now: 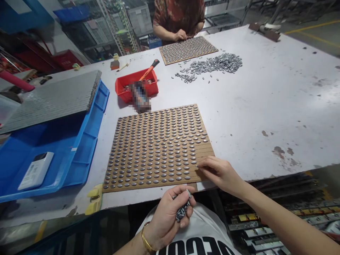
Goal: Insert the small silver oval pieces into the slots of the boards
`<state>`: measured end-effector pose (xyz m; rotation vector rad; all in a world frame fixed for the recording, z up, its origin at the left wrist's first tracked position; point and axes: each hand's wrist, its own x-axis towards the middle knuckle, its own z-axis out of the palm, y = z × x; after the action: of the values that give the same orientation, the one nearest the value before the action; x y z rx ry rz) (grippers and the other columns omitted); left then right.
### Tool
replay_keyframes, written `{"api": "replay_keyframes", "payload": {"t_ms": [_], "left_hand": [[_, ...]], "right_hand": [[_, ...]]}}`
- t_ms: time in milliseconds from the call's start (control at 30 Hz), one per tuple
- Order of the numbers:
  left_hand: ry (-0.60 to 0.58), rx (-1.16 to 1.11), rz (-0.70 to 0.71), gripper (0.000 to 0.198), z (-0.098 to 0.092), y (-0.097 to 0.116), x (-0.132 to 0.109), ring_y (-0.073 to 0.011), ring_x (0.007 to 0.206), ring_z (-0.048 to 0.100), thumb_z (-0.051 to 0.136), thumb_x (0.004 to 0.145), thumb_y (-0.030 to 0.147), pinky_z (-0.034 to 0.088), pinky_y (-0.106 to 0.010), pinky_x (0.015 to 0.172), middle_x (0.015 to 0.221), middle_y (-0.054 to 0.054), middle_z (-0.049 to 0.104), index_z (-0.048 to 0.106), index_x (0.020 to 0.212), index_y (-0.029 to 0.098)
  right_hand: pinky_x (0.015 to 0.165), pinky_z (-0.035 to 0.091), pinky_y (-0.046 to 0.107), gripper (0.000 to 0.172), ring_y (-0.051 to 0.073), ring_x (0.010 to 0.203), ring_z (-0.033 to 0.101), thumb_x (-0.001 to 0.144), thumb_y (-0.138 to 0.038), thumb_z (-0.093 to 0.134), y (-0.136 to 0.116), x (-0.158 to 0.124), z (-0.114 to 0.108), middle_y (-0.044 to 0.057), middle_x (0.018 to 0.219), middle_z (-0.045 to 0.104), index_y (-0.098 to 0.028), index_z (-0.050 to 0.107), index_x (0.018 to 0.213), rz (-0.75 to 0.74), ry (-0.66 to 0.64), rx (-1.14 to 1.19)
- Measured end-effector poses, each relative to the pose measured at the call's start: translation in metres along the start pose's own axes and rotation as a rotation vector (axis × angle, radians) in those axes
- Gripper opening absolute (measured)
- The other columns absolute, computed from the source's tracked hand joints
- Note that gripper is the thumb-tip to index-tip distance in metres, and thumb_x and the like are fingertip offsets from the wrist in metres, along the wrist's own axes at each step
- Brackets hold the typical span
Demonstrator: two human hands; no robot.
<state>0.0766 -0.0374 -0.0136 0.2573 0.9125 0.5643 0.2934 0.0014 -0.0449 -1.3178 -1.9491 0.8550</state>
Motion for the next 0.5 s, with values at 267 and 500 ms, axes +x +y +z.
{"api": "replay_keyframes", "payload": {"t_ms": [267, 500], "left_hand": [[-0.008, 0.009, 0.028, 0.028, -0.0018, -0.0030, 0.0001, -0.0051, 0.051, 0.044, 0.072, 0.077, 0.036, 0.022, -0.016, 0.037, 0.068, 0.000, 0.056, 0.054, 0.083, 0.015], [-0.021, 0.018, 0.003, 0.030, 0.0001, -0.0007, -0.0025, -0.0053, 0.051, 0.043, 0.076, 0.072, 0.035, 0.019, -0.017, 0.038, 0.066, 0.000, 0.056, 0.053, 0.081, 0.016]], "right_hand": [[0.068, 0.051, 0.025, 0.014, 0.015, 0.079, 0.064, 0.093, -0.025, 0.050, -0.0013, 0.0008, -0.0007, 0.005, 0.089, 0.067, -0.020, 0.063, 0.095, 0.005, -0.004, -0.009], [0.067, 0.051, 0.026, 0.016, 0.016, 0.080, 0.063, 0.094, -0.025, 0.049, -0.0009, 0.0007, -0.0008, 0.007, 0.089, 0.067, -0.020, 0.063, 0.096, 0.002, -0.021, -0.015]]}}
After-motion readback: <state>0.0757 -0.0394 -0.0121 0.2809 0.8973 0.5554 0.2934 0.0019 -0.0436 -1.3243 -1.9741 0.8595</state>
